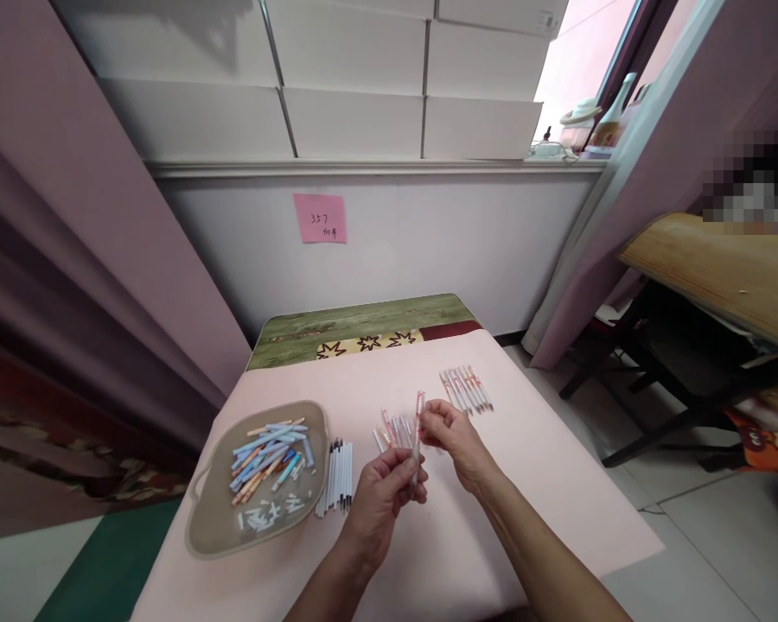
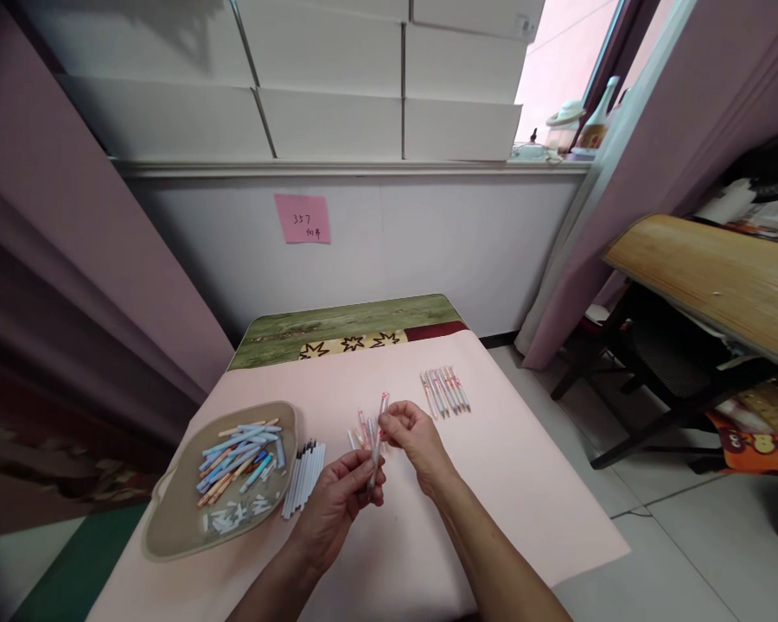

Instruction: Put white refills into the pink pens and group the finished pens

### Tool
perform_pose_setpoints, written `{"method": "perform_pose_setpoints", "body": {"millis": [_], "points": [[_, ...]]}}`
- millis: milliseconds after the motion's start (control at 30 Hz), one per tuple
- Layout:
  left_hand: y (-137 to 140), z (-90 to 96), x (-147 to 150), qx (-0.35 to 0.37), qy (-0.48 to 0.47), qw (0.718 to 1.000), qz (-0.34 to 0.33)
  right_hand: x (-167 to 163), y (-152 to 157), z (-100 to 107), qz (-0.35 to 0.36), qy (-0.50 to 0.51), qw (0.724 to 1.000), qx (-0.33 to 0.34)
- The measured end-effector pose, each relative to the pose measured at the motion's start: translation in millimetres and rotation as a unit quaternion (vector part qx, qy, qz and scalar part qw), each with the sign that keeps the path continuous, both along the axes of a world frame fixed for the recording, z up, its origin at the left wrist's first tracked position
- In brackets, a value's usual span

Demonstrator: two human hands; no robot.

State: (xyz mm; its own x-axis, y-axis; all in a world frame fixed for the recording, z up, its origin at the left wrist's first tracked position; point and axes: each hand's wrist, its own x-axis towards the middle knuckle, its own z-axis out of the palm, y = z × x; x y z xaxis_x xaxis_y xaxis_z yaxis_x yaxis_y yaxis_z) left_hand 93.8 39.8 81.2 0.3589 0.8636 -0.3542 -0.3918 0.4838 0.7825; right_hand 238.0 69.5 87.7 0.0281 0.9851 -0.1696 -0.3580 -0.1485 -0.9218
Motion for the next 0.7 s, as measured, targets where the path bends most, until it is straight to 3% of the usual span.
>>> {"method": "perform_pose_setpoints", "body": {"millis": [133, 300, 500, 700], "points": [[-0.4, 0.3, 1.9, -0.008, -0.008, 1.0, -0.006, -0.7, 1.5, 0.4, 0.008, -0.011, 1.0, 0.018], [-1.0, 0.5, -1.0, -0.005, -0.022, 0.999, -0.022, 2.8, -0.1, 2.8, 0.115, 0.051, 0.992, 0.004], [-3.2, -3.3, 1.1, 0.003, -0.011, 1.0, -0.026, 2.3, 0.4, -6.3, 0.006, -0.01, 1.0, 0.002], [-4.3, -4.9, 0.9, 0.007, -0.006, 1.0, -0.021, 5.6, -4.7, -3.1, 0.075, 0.018, 0.997, -0.007]]}}
